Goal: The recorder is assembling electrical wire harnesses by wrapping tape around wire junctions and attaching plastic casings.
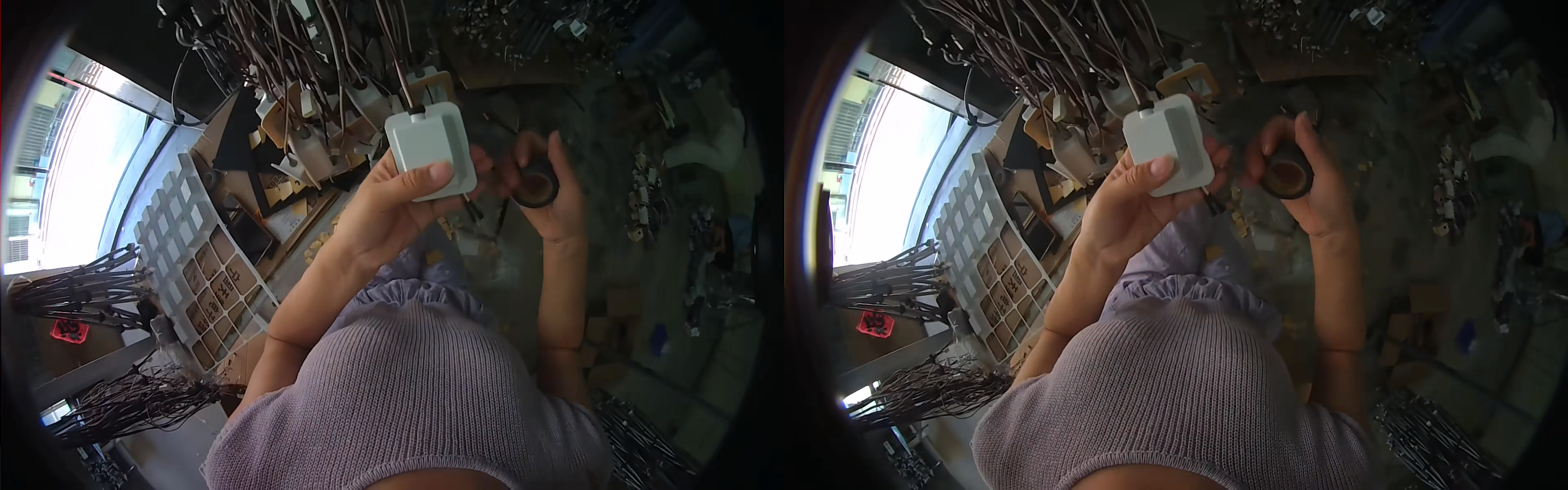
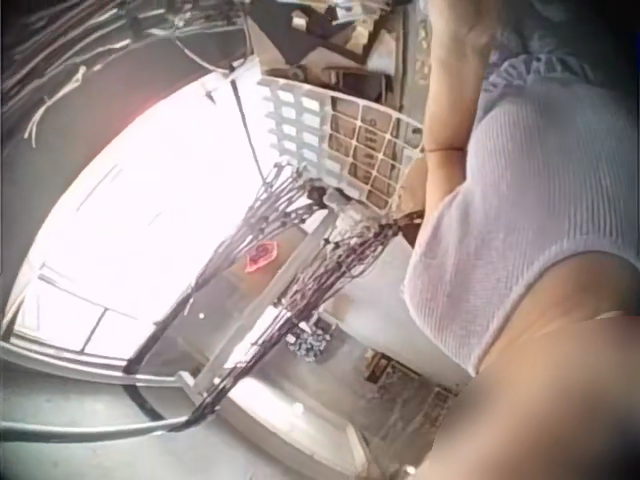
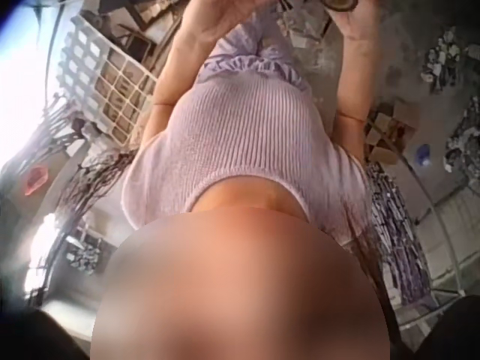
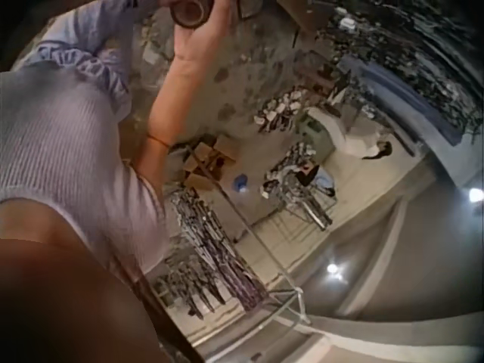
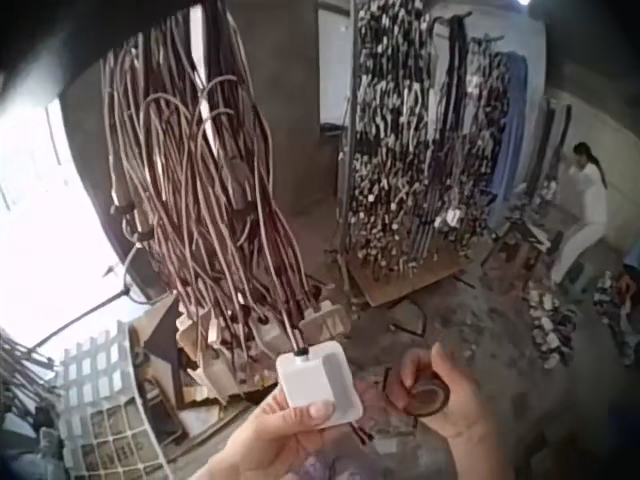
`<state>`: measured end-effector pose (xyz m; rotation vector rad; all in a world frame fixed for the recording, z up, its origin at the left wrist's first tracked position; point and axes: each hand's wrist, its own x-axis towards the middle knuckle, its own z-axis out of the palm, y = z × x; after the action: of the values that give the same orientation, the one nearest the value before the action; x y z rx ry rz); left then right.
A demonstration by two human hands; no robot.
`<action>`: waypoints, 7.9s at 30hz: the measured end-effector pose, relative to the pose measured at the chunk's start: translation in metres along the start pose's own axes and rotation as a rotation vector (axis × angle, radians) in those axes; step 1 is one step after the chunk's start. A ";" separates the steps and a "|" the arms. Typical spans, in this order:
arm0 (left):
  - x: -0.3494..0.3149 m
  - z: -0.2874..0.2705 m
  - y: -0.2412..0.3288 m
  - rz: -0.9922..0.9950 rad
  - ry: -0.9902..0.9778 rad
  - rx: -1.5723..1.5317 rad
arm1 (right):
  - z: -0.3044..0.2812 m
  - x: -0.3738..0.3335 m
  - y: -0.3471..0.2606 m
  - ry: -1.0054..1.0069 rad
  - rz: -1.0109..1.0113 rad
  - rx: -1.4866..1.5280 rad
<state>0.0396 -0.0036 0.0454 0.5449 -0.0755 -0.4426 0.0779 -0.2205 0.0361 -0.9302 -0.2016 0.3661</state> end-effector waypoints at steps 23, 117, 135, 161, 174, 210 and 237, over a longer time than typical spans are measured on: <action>-0.002 0.004 0.002 0.397 0.096 1.180 | 0.064 0.016 -0.053 -0.273 0.008 -0.917; -0.013 -0.025 0.004 -0.316 -0.544 -0.189 | 0.068 0.051 -0.048 -0.668 0.110 -0.875; -0.022 -0.016 -0.003 -0.336 -0.385 0.107 | 0.057 0.059 -0.050 -0.890 0.050 -1.098; -0.026 -0.028 -0.018 0.288 0.231 1.264 | 0.075 0.019 -0.043 -0.302 0.387 -0.825; -0.050 -0.023 -0.016 -0.244 -0.292 0.382 | 0.092 0.024 0.031 -0.639 0.127 -0.288; -0.054 0.008 0.074 0.658 0.255 3.080 | 0.047 0.033 0.088 -0.571 -0.100 -0.577; -0.013 -0.083 0.118 0.819 0.512 2.227 | 0.053 0.136 0.080 -0.445 0.036 -0.611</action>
<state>0.0889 0.1324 0.0361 2.6388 -0.2783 0.8661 0.1685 -0.0839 0.0037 -1.4463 -0.7341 0.5576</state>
